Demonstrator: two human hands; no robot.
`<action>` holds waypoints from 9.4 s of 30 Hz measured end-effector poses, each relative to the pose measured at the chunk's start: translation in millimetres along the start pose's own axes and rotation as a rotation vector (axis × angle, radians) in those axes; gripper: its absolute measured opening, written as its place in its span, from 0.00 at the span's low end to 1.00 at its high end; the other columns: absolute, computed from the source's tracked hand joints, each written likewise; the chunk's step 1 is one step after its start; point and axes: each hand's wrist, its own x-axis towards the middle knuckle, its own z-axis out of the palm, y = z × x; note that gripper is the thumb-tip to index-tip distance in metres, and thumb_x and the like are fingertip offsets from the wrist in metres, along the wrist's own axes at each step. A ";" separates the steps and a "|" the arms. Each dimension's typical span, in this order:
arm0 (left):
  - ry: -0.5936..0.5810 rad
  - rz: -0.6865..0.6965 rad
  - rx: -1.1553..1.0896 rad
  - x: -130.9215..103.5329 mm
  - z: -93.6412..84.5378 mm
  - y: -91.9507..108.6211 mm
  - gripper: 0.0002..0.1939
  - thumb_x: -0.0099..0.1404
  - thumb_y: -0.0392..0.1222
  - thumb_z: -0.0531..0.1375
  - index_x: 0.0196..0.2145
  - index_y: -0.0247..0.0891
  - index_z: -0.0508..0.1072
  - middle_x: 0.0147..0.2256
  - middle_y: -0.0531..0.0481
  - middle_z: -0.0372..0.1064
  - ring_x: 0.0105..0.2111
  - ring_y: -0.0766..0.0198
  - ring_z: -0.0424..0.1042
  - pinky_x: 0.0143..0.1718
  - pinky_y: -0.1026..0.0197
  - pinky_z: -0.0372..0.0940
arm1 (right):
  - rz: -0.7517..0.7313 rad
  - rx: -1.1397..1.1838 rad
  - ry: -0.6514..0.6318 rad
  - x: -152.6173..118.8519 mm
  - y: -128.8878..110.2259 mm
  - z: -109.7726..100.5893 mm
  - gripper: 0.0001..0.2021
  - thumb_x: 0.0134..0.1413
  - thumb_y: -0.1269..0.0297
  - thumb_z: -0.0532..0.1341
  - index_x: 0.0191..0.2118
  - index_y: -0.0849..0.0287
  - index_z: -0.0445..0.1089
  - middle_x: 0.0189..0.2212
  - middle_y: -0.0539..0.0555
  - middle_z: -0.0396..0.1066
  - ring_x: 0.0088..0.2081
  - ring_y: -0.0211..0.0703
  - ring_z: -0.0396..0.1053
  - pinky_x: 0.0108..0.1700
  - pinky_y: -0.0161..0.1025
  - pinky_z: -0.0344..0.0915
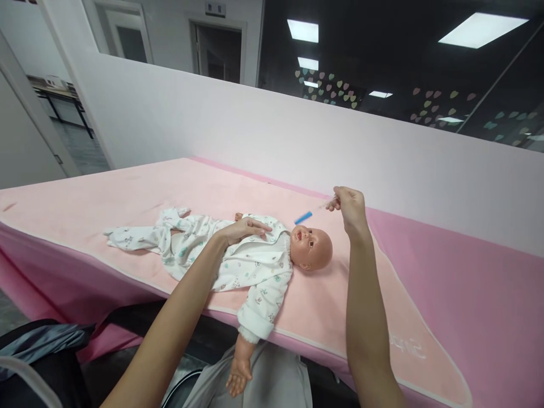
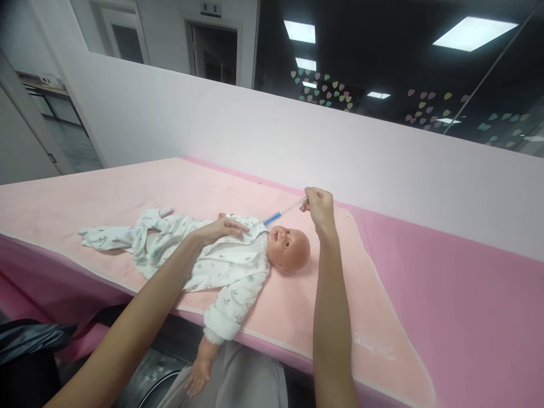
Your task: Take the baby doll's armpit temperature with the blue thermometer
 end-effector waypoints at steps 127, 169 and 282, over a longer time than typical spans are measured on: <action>-0.139 0.128 0.153 -10.3 27.8 19.4 0.07 0.51 0.37 0.60 0.28 0.36 0.65 0.29 0.53 0.66 0.32 0.67 0.65 0.35 0.65 0.58 | -0.524 -0.277 0.031 -132.3 81.9 113.7 0.11 0.57 0.76 0.48 0.37 0.59 0.67 0.35 0.57 0.69 0.41 0.41 0.68 0.45 0.40 0.68; 0.336 0.348 0.595 -75.2 25.4 -9.8 0.17 0.58 0.51 0.61 0.41 0.39 0.76 0.43 0.44 0.73 0.45 0.55 0.70 0.49 0.56 0.64 | -0.579 -0.458 -0.181 -125.0 68.1 134.2 0.04 0.56 0.69 0.51 0.31 0.58 0.60 0.28 0.53 0.66 0.34 0.43 0.63 0.40 0.40 0.60; 0.645 0.279 0.762 -120.1 38.0 -27.0 0.12 0.60 0.40 0.53 0.39 0.40 0.73 0.39 0.47 0.70 0.42 0.56 0.67 0.46 0.55 0.62 | -0.709 -0.487 -0.447 -135.3 50.9 145.4 0.06 0.59 0.64 0.56 0.37 0.59 0.67 0.33 0.54 0.69 0.39 0.42 0.64 0.46 0.41 0.59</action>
